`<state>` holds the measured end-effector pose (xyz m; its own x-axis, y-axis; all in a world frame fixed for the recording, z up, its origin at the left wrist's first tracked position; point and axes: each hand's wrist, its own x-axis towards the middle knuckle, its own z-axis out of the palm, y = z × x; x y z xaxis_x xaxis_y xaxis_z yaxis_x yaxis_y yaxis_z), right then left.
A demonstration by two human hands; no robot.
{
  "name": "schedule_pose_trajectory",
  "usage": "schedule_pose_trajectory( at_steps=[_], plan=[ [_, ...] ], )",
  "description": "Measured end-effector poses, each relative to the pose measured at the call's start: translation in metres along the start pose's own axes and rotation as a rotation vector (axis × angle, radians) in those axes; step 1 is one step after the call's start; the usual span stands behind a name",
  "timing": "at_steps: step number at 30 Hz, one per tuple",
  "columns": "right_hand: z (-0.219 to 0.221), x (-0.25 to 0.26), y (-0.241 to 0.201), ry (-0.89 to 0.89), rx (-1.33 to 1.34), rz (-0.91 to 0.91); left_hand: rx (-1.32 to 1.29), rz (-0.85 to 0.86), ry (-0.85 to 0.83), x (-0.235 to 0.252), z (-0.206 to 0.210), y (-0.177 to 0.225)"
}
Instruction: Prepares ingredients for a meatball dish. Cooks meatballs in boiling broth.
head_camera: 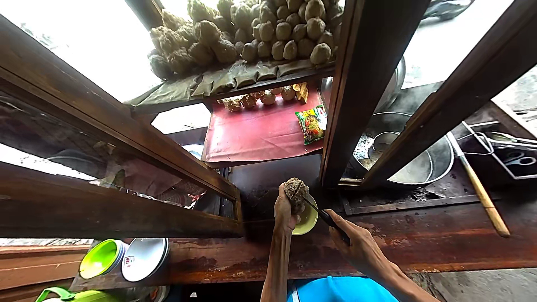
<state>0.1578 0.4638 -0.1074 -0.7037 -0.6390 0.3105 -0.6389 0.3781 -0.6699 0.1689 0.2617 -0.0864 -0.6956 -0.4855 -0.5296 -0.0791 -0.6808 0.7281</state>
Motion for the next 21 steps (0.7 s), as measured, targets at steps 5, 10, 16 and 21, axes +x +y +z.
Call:
schedule_pose_trajectory(
  at_steps=[5,10,16,21],
  plan=[
    [0.005,0.016,0.000,-0.017,0.001,0.034,0.061,-0.042,0.041,0.001,0.009,-0.012],
    [-0.001,0.006,0.001,-0.010,-0.014,0.016,0.042,-0.038,0.039,0.005,0.005,0.005],
    [0.002,0.012,0.004,-0.017,-0.004,0.048,0.104,0.006,0.091,0.003,0.015,-0.011],
    [-0.002,0.007,0.001,-0.008,-0.003,0.039,0.222,0.129,0.186,0.002,0.015,-0.003]
  ],
)
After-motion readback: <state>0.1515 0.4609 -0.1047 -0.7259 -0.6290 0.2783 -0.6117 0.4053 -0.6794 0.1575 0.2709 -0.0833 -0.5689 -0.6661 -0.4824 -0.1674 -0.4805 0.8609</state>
